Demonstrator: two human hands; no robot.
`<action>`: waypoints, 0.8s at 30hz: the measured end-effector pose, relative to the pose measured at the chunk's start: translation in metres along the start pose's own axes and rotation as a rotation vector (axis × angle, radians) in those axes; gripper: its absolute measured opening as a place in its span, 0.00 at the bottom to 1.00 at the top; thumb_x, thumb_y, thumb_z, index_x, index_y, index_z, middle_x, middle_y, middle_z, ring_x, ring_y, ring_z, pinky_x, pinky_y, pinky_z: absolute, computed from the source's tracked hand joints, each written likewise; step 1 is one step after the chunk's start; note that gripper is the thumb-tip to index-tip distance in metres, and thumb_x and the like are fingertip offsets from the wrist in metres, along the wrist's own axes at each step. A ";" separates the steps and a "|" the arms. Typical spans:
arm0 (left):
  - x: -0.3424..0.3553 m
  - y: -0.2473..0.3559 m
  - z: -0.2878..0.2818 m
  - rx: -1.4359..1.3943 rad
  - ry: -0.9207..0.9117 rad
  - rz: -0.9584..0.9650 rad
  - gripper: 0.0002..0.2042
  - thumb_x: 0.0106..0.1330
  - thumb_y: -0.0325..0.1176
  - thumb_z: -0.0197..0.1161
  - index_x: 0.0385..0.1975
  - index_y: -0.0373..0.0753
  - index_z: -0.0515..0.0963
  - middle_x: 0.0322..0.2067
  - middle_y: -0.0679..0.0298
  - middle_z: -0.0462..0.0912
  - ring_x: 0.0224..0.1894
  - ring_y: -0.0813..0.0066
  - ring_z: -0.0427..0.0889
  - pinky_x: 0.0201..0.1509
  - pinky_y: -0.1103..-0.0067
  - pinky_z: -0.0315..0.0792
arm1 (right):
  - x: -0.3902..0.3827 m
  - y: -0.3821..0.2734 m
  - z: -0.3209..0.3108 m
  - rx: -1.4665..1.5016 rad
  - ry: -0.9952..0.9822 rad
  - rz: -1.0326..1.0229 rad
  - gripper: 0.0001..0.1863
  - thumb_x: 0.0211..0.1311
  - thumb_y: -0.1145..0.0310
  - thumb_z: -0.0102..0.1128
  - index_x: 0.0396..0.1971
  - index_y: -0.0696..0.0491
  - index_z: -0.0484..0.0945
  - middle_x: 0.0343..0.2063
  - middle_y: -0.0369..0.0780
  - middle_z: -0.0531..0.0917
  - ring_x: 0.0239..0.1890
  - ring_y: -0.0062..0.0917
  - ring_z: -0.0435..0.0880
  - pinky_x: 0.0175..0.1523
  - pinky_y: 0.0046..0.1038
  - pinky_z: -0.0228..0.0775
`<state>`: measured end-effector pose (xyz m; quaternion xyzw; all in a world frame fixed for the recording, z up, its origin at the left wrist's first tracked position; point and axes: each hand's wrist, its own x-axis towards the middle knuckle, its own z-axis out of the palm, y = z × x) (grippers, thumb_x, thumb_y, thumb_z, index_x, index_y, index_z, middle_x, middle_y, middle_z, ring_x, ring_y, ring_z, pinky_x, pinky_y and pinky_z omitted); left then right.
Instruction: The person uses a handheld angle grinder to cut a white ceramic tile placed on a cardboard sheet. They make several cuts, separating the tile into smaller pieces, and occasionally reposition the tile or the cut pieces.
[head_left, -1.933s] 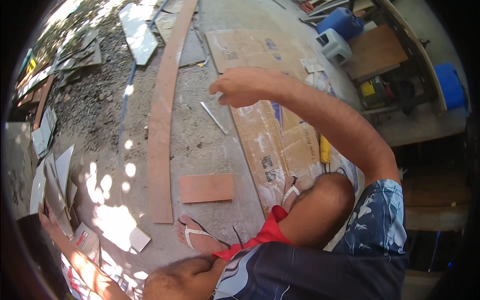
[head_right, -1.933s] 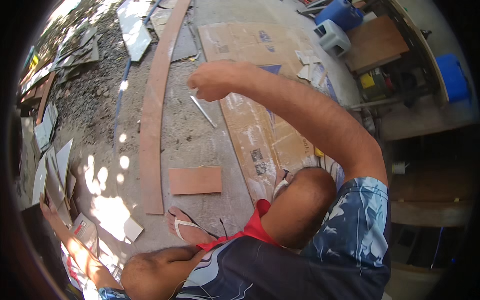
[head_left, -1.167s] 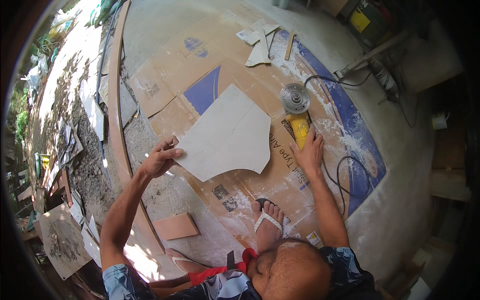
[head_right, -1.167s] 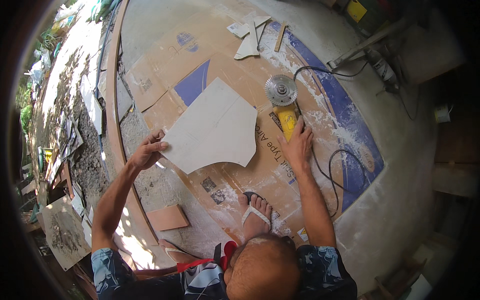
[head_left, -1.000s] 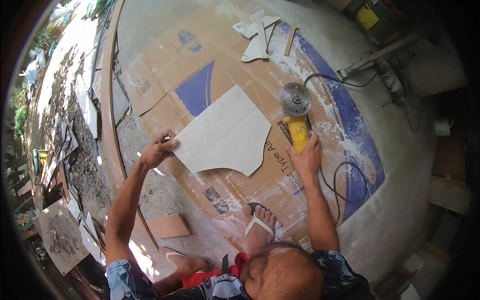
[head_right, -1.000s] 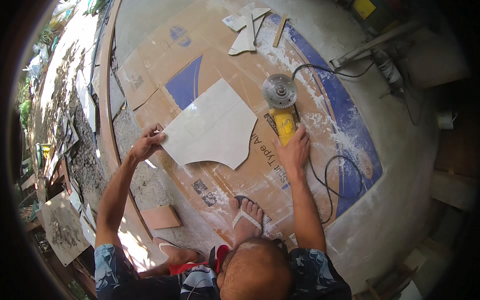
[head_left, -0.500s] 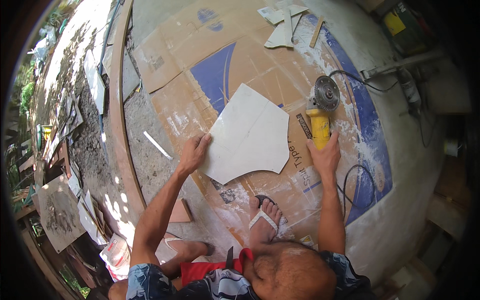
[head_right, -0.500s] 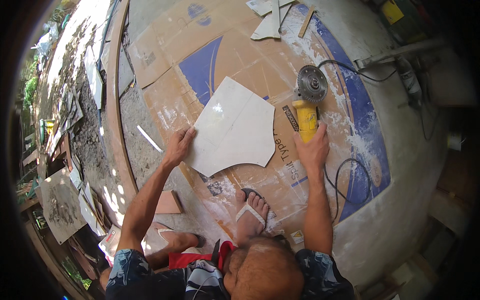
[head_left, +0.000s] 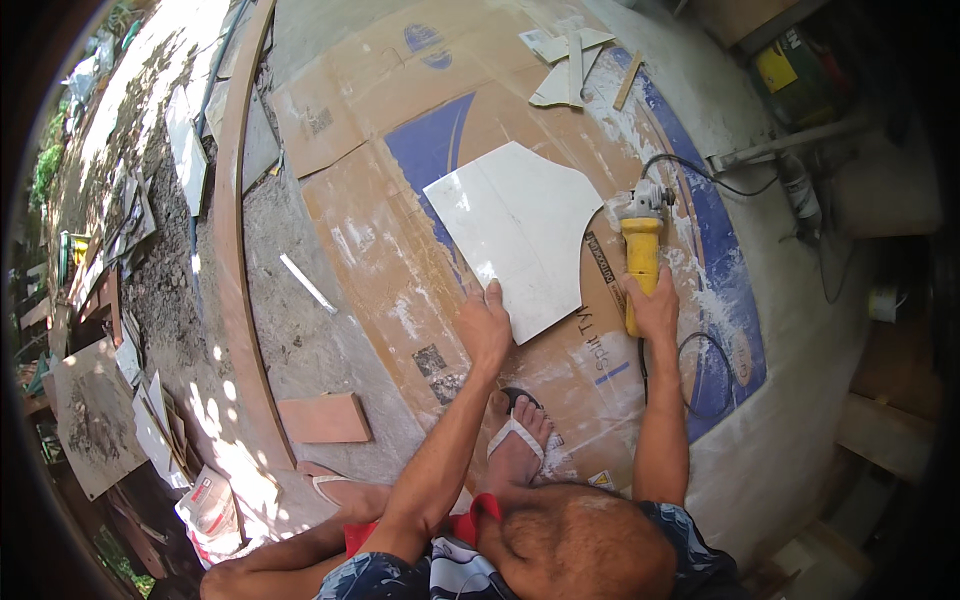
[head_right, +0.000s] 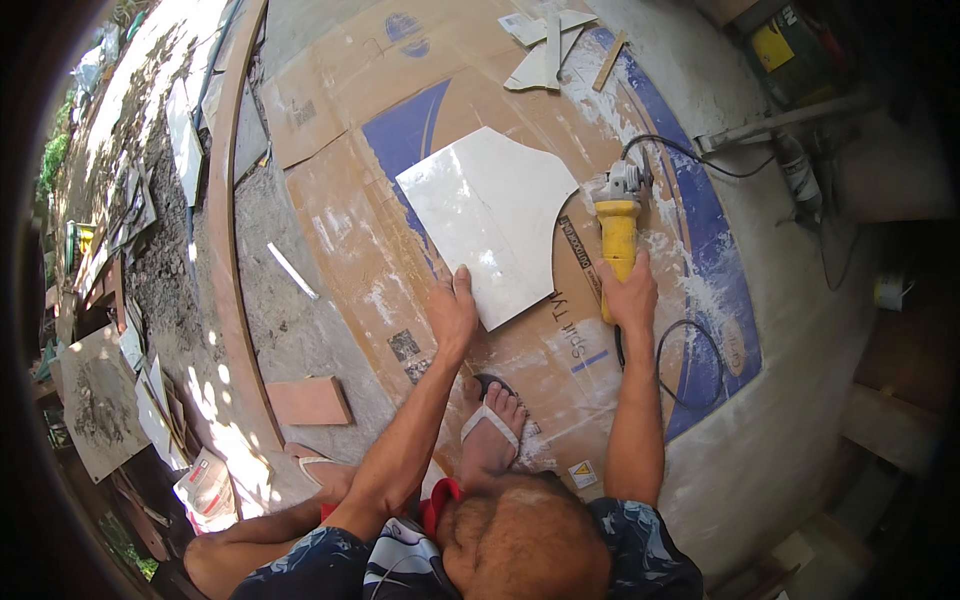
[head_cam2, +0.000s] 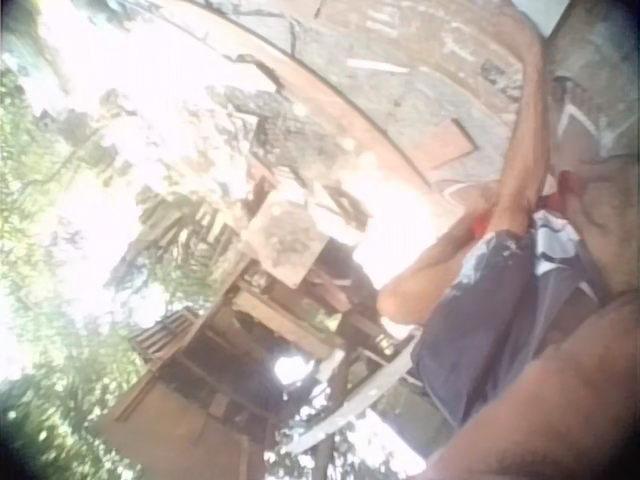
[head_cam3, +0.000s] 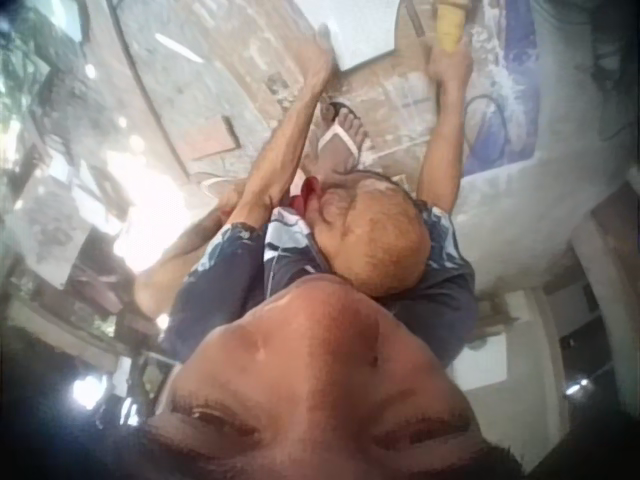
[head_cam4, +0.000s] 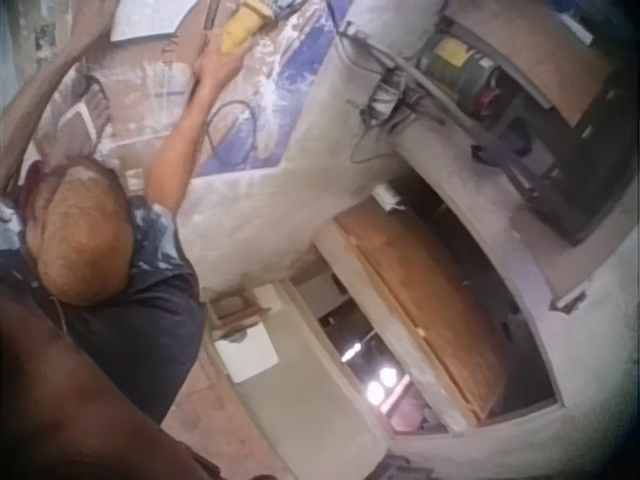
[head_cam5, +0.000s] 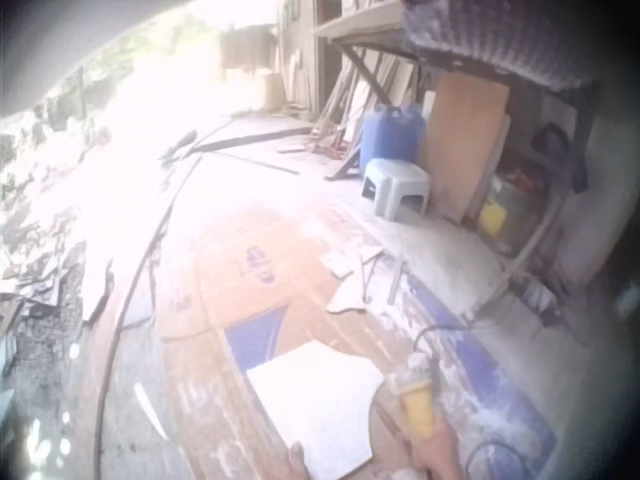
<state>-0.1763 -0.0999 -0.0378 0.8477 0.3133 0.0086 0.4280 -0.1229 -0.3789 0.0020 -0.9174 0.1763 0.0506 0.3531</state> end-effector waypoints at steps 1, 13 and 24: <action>-0.004 0.004 -0.007 0.068 -0.050 0.000 0.28 0.82 0.55 0.57 0.52 0.31 0.88 0.37 0.37 0.90 0.43 0.34 0.90 0.53 0.51 0.80 | 0.002 0.007 -0.006 0.045 -0.006 0.024 0.36 0.64 0.51 0.74 0.62 0.60 0.71 0.44 0.61 0.88 0.49 0.61 0.89 0.56 0.55 0.78; -0.013 0.049 -0.054 -0.682 -0.701 0.021 0.29 0.87 0.53 0.56 0.69 0.32 0.77 0.58 0.52 0.88 0.58 0.70 0.88 0.62 0.73 0.81 | -0.074 -0.061 -0.008 0.500 -0.395 -0.033 0.34 0.55 0.65 0.83 0.59 0.60 0.76 0.46 0.49 0.88 0.46 0.35 0.89 0.53 0.36 0.81; -0.020 -0.006 -0.095 -1.310 -0.623 -0.084 0.38 0.85 0.63 0.48 0.77 0.33 0.66 0.65 0.49 0.82 0.67 0.57 0.83 0.73 0.60 0.77 | -0.136 -0.139 0.071 0.587 -0.724 -0.179 0.43 0.53 0.59 0.81 0.66 0.63 0.73 0.52 0.56 0.87 0.56 0.47 0.89 0.62 0.40 0.81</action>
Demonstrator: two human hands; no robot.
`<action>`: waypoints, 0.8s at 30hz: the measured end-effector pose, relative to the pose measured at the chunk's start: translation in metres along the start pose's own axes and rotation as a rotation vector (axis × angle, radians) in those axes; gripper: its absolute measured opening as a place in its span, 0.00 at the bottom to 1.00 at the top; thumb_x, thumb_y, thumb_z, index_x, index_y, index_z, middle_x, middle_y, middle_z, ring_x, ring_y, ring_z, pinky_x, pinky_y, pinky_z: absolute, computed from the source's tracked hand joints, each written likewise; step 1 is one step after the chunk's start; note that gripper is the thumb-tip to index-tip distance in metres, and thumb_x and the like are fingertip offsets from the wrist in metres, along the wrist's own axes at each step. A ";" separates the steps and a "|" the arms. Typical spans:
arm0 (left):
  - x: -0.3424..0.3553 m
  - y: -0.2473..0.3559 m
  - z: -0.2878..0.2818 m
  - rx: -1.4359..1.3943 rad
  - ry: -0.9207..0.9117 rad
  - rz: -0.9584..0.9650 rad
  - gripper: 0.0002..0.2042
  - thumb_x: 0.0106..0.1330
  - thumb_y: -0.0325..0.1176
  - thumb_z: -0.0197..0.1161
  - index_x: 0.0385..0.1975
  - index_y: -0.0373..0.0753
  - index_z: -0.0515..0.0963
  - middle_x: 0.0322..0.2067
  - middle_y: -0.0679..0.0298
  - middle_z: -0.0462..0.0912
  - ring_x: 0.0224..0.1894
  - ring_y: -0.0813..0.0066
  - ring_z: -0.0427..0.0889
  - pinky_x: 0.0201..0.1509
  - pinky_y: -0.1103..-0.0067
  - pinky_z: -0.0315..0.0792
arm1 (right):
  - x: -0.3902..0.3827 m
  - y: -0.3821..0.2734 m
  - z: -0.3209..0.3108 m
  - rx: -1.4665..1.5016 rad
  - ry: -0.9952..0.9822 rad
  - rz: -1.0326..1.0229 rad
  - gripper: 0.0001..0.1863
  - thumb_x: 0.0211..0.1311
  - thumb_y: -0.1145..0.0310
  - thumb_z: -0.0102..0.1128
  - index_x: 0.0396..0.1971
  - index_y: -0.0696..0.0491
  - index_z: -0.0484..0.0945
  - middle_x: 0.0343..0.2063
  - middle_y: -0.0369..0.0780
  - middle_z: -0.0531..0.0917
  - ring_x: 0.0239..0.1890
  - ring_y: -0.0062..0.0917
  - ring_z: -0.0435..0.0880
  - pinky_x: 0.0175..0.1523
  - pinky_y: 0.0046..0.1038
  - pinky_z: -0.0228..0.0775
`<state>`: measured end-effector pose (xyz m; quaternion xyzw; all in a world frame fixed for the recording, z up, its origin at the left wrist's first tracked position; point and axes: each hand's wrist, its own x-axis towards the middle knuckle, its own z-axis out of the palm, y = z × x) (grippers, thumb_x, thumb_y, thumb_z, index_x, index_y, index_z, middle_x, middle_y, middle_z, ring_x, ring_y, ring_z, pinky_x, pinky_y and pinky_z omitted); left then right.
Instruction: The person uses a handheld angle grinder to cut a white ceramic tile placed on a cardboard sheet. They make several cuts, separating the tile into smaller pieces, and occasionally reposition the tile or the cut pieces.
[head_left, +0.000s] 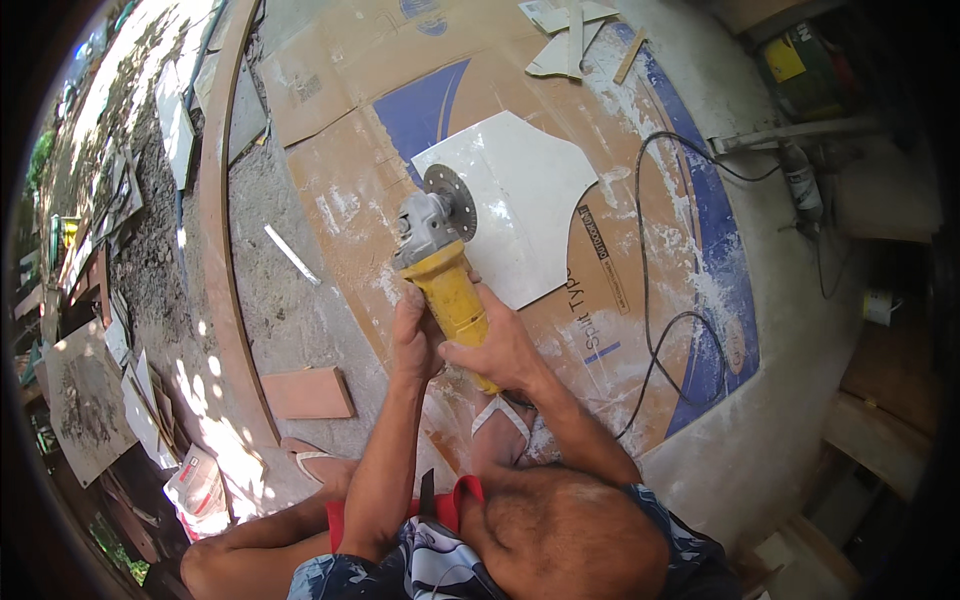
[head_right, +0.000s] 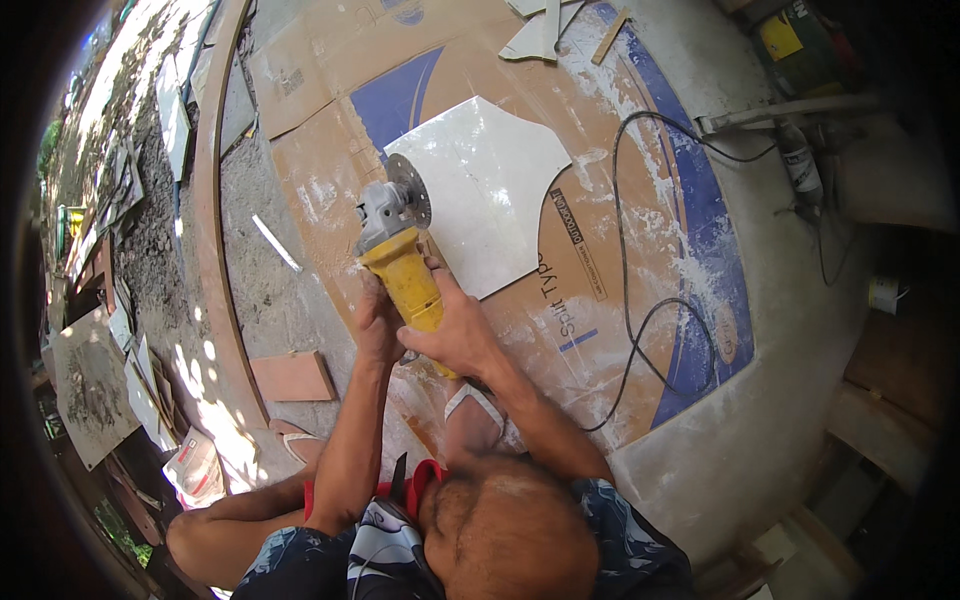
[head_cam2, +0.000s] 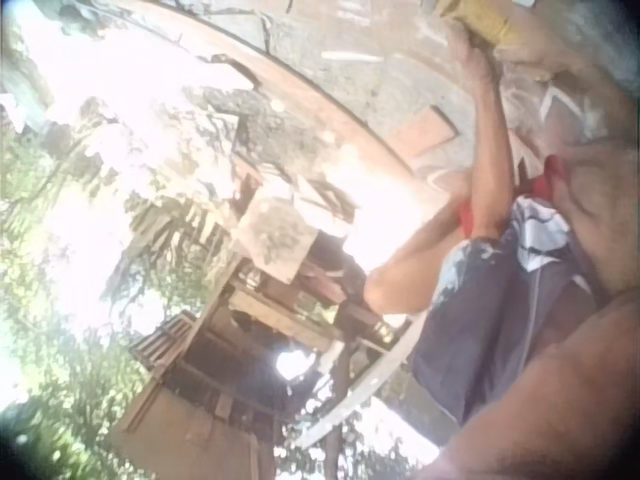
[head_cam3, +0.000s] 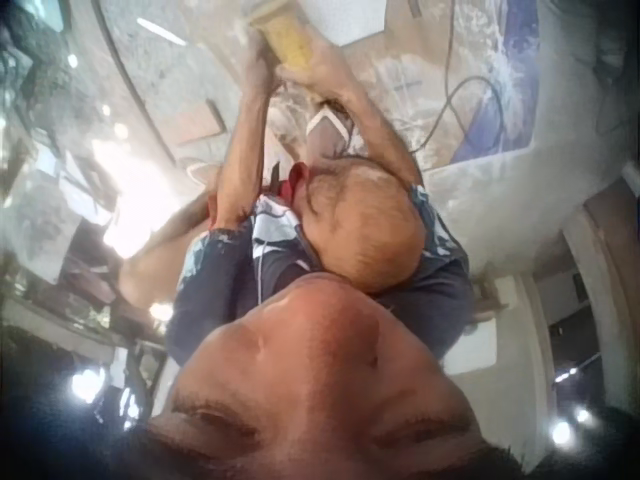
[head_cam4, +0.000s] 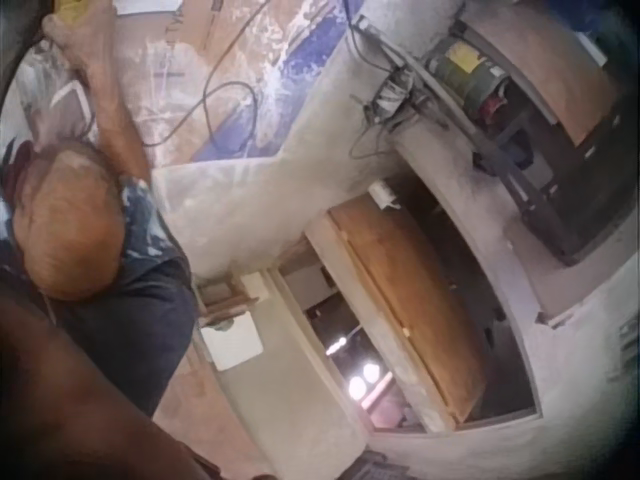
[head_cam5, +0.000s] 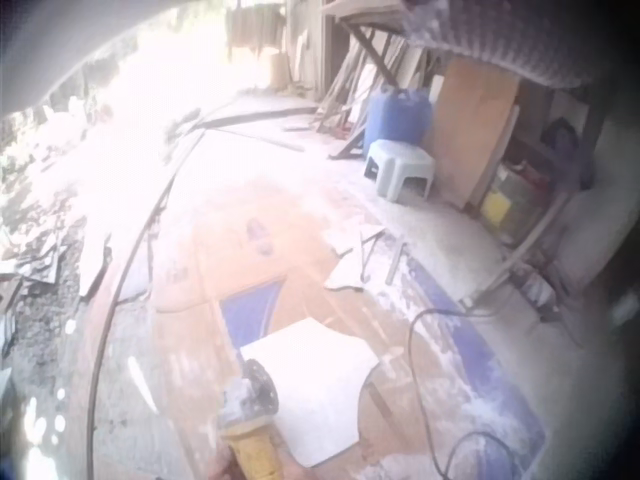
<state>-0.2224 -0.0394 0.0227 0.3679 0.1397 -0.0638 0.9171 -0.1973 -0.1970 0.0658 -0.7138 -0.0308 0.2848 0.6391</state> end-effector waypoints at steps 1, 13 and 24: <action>-0.004 0.003 -0.001 -0.054 -0.002 0.003 0.38 0.84 0.64 0.48 0.77 0.34 0.66 0.65 0.49 0.82 0.66 0.57 0.83 0.72 0.60 0.78 | 0.002 0.000 0.006 -0.060 -0.015 -0.040 0.43 0.54 0.62 0.81 0.68 0.62 0.72 0.53 0.48 0.87 0.56 0.33 0.87 0.63 0.35 0.79; 0.020 -0.005 0.021 -0.137 0.156 -0.099 0.34 0.87 0.62 0.43 0.66 0.32 0.77 0.53 0.50 0.88 0.53 0.57 0.89 0.62 0.63 0.84 | 0.003 -0.006 -0.001 -0.067 0.071 0.073 0.48 0.53 0.64 0.79 0.73 0.63 0.66 0.55 0.52 0.86 0.57 0.36 0.88 0.62 0.36 0.80; 0.113 0.015 0.033 0.208 0.290 0.075 0.34 0.83 0.62 0.56 0.67 0.33 0.78 0.55 0.58 0.87 0.55 0.66 0.85 0.66 0.68 0.77 | 0.086 -0.006 -0.055 -0.562 0.143 -0.051 0.34 0.55 0.61 0.73 0.56 0.61 0.68 0.39 0.63 0.89 0.44 0.63 0.89 0.52 0.56 0.83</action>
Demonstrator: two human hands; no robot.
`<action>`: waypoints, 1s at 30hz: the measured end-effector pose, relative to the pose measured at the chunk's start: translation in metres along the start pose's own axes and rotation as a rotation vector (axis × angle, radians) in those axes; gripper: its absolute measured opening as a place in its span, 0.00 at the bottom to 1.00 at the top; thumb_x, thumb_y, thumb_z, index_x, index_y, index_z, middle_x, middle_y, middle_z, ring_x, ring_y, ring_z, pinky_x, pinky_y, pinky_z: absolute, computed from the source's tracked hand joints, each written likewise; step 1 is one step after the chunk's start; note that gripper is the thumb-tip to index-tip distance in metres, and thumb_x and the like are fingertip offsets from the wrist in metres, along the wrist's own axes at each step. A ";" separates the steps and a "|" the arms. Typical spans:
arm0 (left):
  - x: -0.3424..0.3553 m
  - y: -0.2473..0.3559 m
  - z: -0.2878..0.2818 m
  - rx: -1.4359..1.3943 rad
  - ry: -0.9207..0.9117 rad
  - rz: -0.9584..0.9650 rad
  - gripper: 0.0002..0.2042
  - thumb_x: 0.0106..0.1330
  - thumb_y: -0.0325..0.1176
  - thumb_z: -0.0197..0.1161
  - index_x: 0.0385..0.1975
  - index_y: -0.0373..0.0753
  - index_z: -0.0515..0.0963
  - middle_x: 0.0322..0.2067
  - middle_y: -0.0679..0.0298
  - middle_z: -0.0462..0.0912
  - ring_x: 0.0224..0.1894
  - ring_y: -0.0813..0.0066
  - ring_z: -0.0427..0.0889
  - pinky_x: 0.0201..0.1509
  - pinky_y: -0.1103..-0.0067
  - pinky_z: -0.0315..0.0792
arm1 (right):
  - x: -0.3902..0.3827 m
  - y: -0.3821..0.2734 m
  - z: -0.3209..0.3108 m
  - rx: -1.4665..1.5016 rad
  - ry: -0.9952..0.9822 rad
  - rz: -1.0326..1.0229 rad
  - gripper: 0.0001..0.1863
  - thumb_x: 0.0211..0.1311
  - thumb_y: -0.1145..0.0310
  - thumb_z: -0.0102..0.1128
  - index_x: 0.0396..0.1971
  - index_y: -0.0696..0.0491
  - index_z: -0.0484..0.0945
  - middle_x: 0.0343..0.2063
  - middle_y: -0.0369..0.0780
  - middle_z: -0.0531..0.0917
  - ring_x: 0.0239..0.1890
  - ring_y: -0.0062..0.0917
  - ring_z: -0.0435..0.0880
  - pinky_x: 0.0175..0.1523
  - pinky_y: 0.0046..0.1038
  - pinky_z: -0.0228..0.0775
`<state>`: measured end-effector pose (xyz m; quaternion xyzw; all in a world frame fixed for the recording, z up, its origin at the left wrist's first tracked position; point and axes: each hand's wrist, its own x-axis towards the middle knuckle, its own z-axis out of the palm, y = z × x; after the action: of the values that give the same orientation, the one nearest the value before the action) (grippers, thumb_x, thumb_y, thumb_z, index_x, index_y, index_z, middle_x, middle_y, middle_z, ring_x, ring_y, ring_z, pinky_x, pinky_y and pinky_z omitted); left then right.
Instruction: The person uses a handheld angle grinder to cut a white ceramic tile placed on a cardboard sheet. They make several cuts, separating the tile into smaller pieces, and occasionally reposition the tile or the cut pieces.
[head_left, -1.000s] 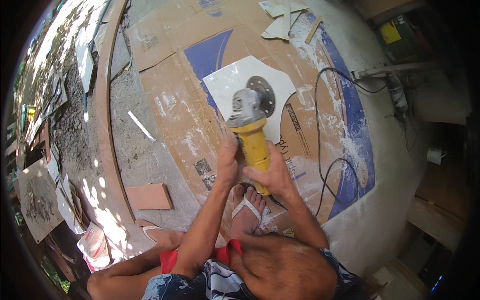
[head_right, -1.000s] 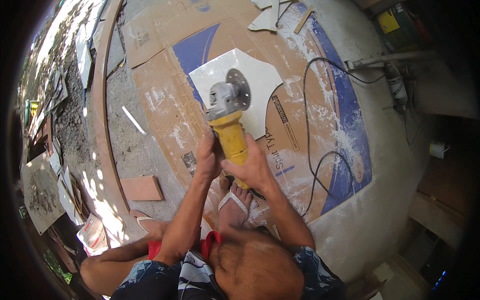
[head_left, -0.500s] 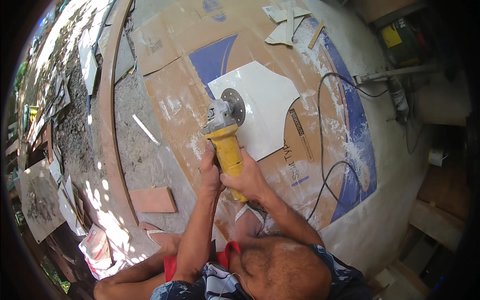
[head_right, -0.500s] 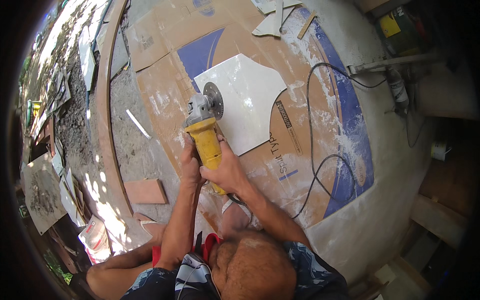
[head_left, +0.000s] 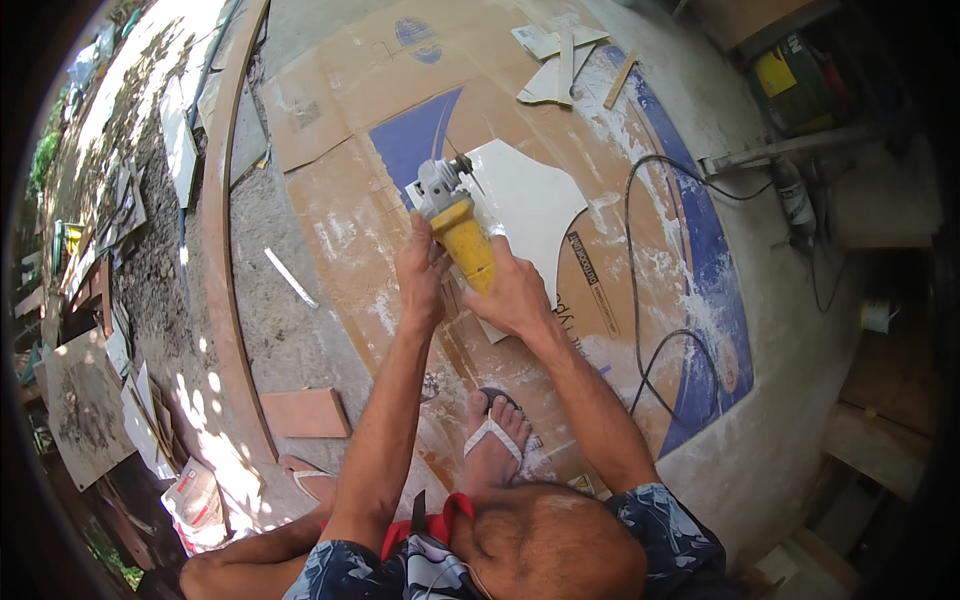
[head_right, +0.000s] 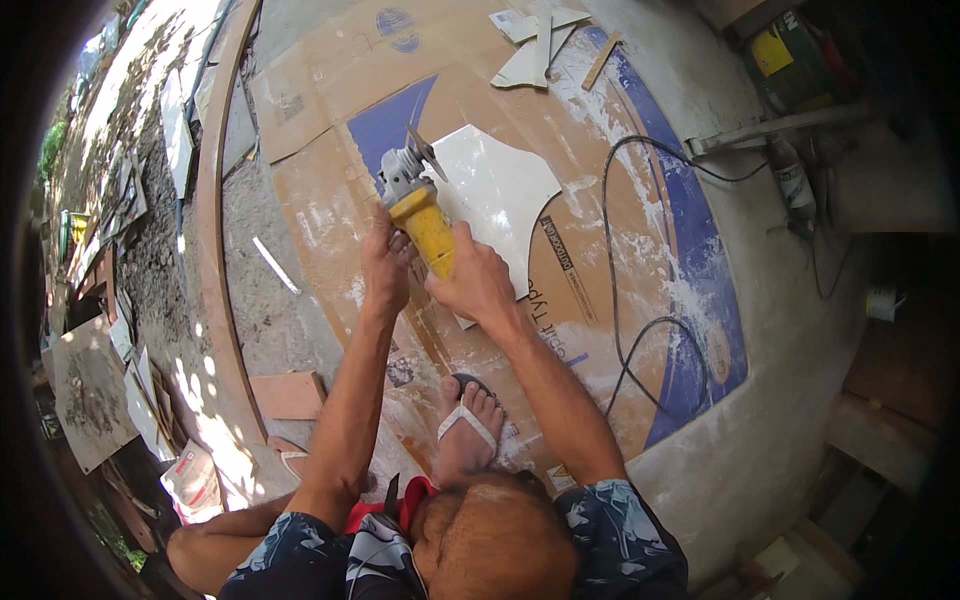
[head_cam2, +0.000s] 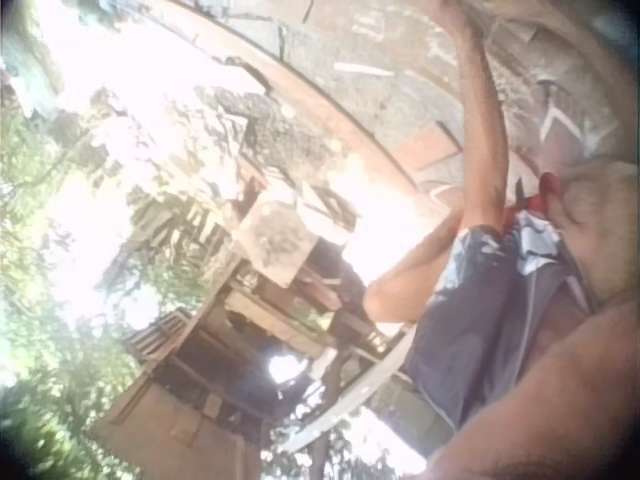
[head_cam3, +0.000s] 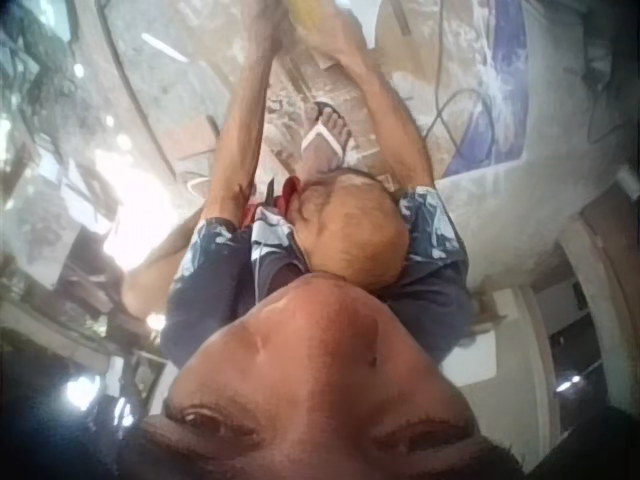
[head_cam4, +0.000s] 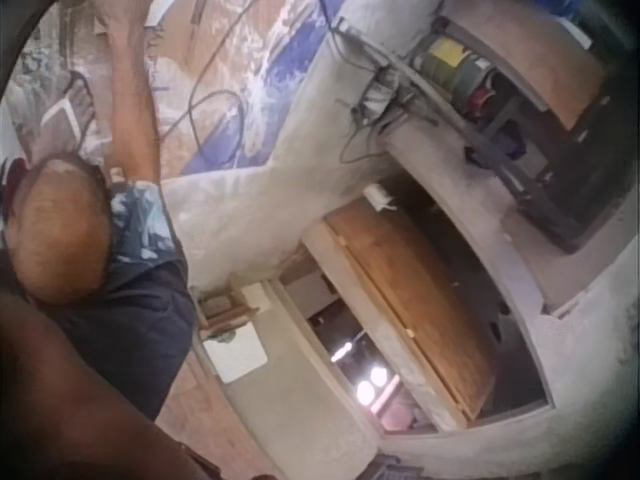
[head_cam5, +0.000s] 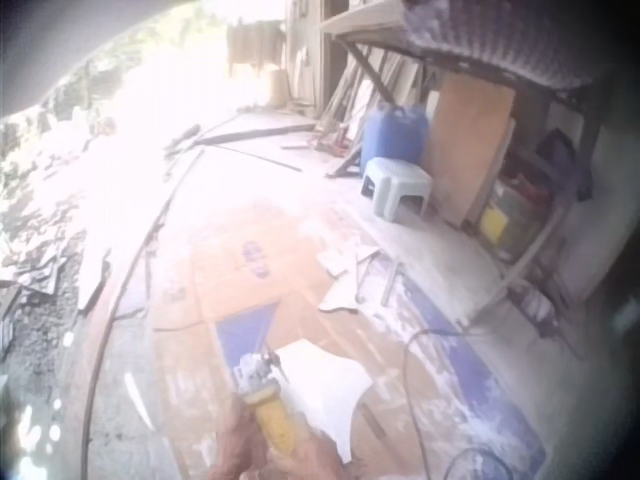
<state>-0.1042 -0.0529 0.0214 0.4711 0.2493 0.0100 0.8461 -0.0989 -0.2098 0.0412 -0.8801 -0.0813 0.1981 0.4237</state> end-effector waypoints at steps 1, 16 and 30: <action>0.011 0.010 0.002 0.183 -0.019 0.121 0.31 0.82 0.59 0.62 0.64 0.32 0.80 0.52 0.61 0.88 0.52 0.70 0.85 0.62 0.70 0.78 | 0.011 -0.003 -0.001 -0.005 -0.010 0.006 0.32 0.55 0.61 0.73 0.54 0.61 0.68 0.39 0.63 0.88 0.44 0.63 0.90 0.52 0.56 0.83; 0.068 0.005 -0.021 0.303 -0.035 0.185 0.25 0.82 0.47 0.68 0.63 0.30 0.82 0.51 0.61 0.88 0.51 0.76 0.85 0.57 0.77 0.80 | 0.062 -0.020 0.016 0.012 -0.013 0.116 0.33 0.53 0.60 0.74 0.54 0.65 0.72 0.38 0.63 0.89 0.44 0.61 0.91 0.50 0.52 0.84; 0.069 0.007 -0.019 0.353 0.008 0.190 0.22 0.82 0.46 0.67 0.60 0.31 0.84 0.44 0.64 0.88 0.44 0.80 0.81 0.51 0.78 0.77 | 0.068 -0.016 0.020 -0.003 -0.023 0.087 0.33 0.55 0.61 0.74 0.53 0.64 0.69 0.37 0.65 0.88 0.42 0.64 0.90 0.50 0.57 0.84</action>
<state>-0.0504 -0.0164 -0.0099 0.6334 0.2051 0.0479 0.7446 -0.0455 -0.1643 0.0236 -0.8811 -0.0484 0.2263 0.4125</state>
